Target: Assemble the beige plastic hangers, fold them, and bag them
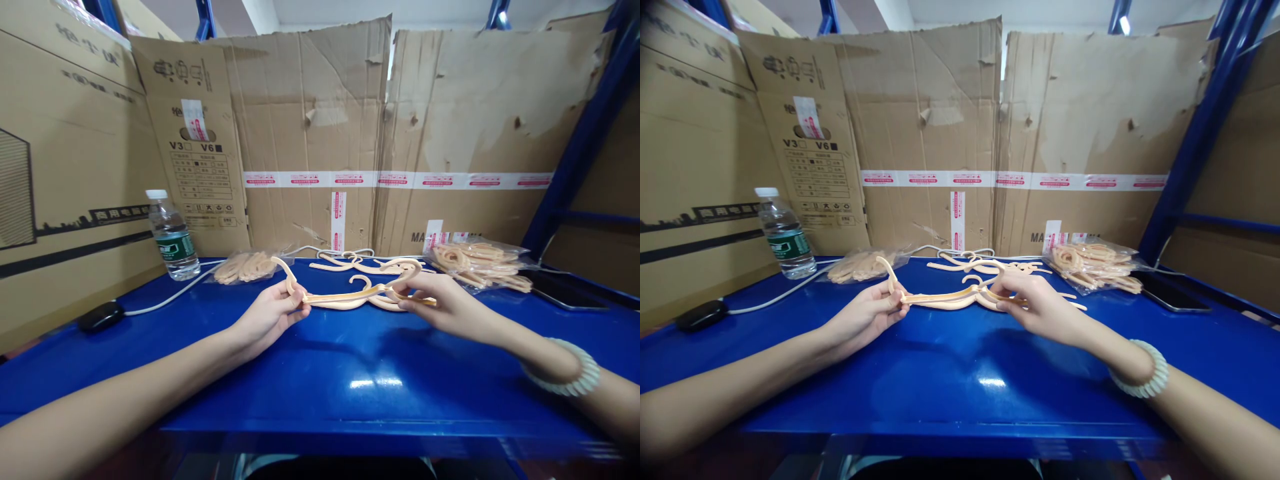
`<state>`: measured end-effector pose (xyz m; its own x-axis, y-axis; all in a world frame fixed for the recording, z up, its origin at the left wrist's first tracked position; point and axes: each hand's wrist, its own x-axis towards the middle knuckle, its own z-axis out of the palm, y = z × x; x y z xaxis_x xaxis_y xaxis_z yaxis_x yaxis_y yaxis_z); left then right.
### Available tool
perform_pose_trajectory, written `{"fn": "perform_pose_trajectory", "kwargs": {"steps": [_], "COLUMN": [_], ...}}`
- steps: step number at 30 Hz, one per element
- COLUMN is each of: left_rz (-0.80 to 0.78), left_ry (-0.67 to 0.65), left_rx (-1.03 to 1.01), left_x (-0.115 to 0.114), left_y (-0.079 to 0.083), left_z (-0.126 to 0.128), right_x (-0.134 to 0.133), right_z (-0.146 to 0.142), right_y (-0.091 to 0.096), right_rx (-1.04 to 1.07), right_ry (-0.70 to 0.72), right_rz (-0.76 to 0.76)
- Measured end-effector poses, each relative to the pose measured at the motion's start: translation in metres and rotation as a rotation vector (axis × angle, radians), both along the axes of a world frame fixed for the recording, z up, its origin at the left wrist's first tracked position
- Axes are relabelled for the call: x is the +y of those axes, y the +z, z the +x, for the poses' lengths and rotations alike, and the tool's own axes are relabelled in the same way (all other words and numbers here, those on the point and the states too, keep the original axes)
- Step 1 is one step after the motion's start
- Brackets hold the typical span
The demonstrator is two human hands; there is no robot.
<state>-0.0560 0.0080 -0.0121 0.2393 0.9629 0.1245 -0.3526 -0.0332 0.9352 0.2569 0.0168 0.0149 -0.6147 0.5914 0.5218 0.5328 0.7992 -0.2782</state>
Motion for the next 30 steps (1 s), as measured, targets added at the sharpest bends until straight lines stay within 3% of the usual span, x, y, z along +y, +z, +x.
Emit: {"fn": "perform_pose_trajectory", "kwargs": {"steps": [10,15,18,21,23,27,30], "left_rz": [0.065,0.003,-0.050,-0.073,0.069,0.715,0.946], "left_ry": [0.229,0.321,0.283,0.122,0.005,-0.185,-0.278], "left_rx": [0.009,-0.029,0.039,0.233,0.412,0.790,0.957], "left_x": [0.000,0.000,-0.005,-0.021,-0.035,-0.058,-0.062], "left_y": [-0.001,0.004,0.007,0.007,0.007,0.008,0.009], "left_z": [0.003,0.005,0.008,0.014,0.018,0.023,0.022], "right_x": [-0.014,-0.011,-0.005,0.001,0.004,0.008,0.009], "right_z": [-0.015,-0.016,-0.012,-0.005,-0.002,-0.001,-0.006], "right_y": [0.000,-0.003,-0.001,0.004,0.005,0.002,-0.004], "right_rx": [0.051,0.225,0.288,0.282,0.237,0.091,0.000], "right_ry": [-0.014,-0.003,-0.036,-0.061,-0.069,-0.087,-0.091], "right_rz": [-0.179,-0.298,-0.278,-0.245,-0.249,-0.285,-0.304]}}
